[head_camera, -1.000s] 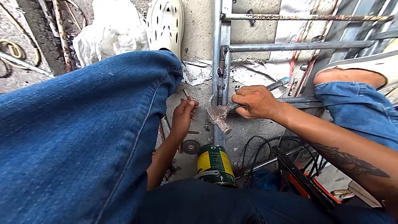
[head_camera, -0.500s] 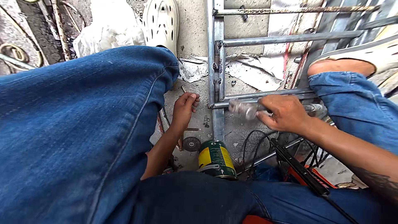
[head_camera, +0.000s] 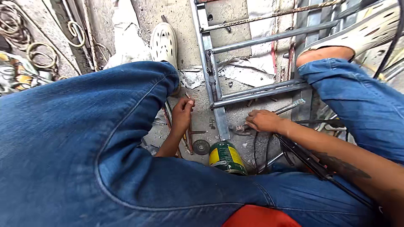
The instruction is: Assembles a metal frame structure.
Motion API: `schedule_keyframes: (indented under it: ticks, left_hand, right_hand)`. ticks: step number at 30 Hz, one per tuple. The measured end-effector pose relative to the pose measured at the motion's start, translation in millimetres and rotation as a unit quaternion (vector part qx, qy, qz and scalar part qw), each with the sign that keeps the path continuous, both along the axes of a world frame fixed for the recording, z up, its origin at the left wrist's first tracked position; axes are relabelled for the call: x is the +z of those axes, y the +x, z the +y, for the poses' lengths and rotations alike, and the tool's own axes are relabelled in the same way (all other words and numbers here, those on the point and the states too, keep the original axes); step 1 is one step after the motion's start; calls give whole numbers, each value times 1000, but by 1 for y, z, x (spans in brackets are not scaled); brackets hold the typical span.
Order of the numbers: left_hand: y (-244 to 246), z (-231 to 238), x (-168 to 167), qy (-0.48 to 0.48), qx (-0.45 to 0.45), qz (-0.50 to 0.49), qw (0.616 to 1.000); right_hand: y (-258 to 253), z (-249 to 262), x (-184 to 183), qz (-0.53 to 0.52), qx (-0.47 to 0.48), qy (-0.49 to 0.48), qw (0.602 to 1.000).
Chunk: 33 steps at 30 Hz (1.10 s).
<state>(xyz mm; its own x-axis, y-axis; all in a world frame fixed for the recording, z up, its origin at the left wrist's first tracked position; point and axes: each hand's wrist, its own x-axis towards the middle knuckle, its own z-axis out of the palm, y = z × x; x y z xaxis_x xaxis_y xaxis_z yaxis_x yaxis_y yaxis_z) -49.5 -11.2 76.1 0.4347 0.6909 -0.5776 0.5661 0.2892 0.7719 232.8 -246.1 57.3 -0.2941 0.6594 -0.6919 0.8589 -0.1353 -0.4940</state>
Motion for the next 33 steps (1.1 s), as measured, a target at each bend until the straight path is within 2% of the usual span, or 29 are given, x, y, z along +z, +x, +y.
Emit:
schedule_keyframes:
  ticks: [2,4,5,7,9,11,20,26,33]
  left_hand:
    - [3,-2,4,33,-10,0,999]
    - [9,0,8,68,-36,7,997]
    - [14,2,9,84,-48,6,995]
    - [24,8,11,105,-61,-3,993]
    - [31,14,14,111,-67,-20,991]
    - [35,17,15,113,-58,-36,991]
    - [24,8,7,78,-11,-31,996]
    - [25,8,7,99,-48,-32,993]
    - [27,2,8,86,-41,-33,995]
  right_hand:
    - [-1,12,11,-19,-61,176,982]
    - [7,34,19,-75,-121,279,950]
    - [15,45,21,-109,-150,278,942]
    - [35,56,18,-162,-182,202,949]
    - [48,54,8,-179,-158,115,964]
    - [52,51,6,-168,-127,83,974]
    - [59,48,-2,-155,-125,98,975]
    - [64,50,-2,-125,-130,94,979]
    - [72,52,-9,-90,-163,88,979]
